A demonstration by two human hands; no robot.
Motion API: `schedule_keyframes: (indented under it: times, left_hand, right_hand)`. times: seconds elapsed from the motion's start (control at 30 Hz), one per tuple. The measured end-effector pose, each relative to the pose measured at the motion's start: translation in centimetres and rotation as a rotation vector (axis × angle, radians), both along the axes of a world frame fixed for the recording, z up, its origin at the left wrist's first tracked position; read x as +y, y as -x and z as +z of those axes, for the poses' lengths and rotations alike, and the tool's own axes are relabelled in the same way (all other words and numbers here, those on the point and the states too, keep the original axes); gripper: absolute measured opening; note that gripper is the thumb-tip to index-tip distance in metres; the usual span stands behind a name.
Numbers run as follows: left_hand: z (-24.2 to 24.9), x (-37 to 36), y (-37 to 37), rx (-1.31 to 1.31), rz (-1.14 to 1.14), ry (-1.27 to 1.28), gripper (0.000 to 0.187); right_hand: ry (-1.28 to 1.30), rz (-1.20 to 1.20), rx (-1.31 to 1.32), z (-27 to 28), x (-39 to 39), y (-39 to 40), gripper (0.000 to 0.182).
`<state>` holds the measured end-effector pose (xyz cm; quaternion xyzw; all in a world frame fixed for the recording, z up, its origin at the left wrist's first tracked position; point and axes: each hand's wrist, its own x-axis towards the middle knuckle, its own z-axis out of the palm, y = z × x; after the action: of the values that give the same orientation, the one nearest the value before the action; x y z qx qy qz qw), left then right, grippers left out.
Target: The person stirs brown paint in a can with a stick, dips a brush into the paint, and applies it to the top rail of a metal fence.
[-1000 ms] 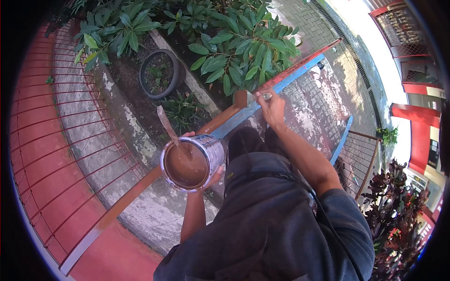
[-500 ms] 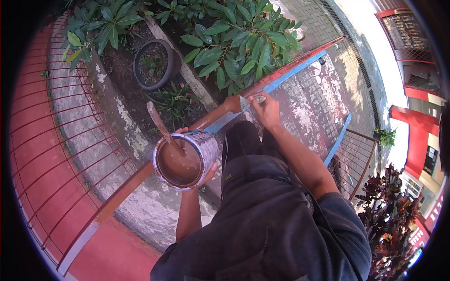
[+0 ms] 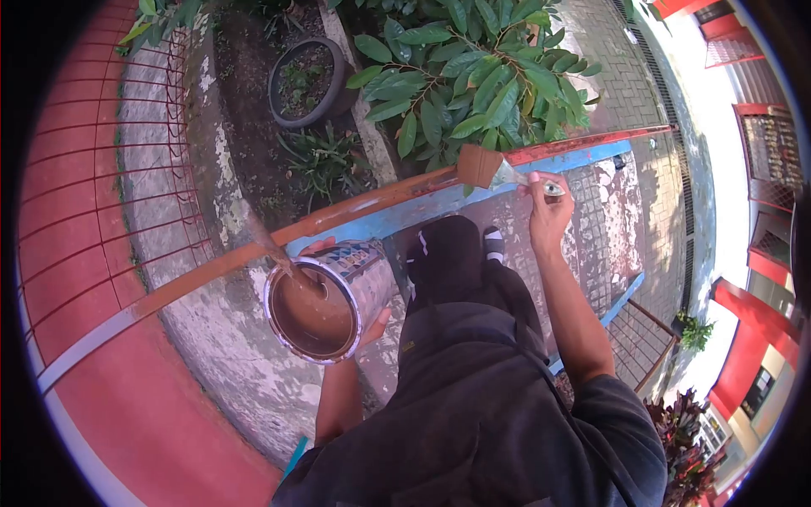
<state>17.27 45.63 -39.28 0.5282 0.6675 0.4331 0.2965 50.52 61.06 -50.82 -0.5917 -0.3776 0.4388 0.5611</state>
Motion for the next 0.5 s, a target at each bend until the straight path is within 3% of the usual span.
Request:
schedule_keyframes:
  times: [0.1, 0.2, 0.3, 0.37, 0.5]
  left_hand:
    - [-2.4, 0.0, -4.1, -0.072, 0.016, -0.284, 0.129]
    - [-3.2, -1.5, -8.9, -0.247, 0.134, -0.279, 0.131]
    - [-2.0, -2.7, -12.2, -0.293, 0.063, -0.253, 0.125]
    - [-2.3, -3.4, -13.2, -0.302, 0.021, -0.304, 0.111]
    - [-1.4, -4.2, -15.9, -0.372, 0.066, -0.309, 0.104]
  right_hand:
    - [0.024, -0.020, 0.072, -1.6, -0.3, -2.4, 0.016]
    - [0.038, -0.051, 0.166, -1.8, -3.7, -7.0, 0.016]
    - [0.016, -0.176, 0.367, -1.9, -5.1, -11.6, 0.018]
    - [0.000, -0.196, 0.400, -2.1, -6.7, -14.8, 0.015]
    - [-0.005, -0.268, 0.473, -2.4, -9.4, -20.0, 0.015]
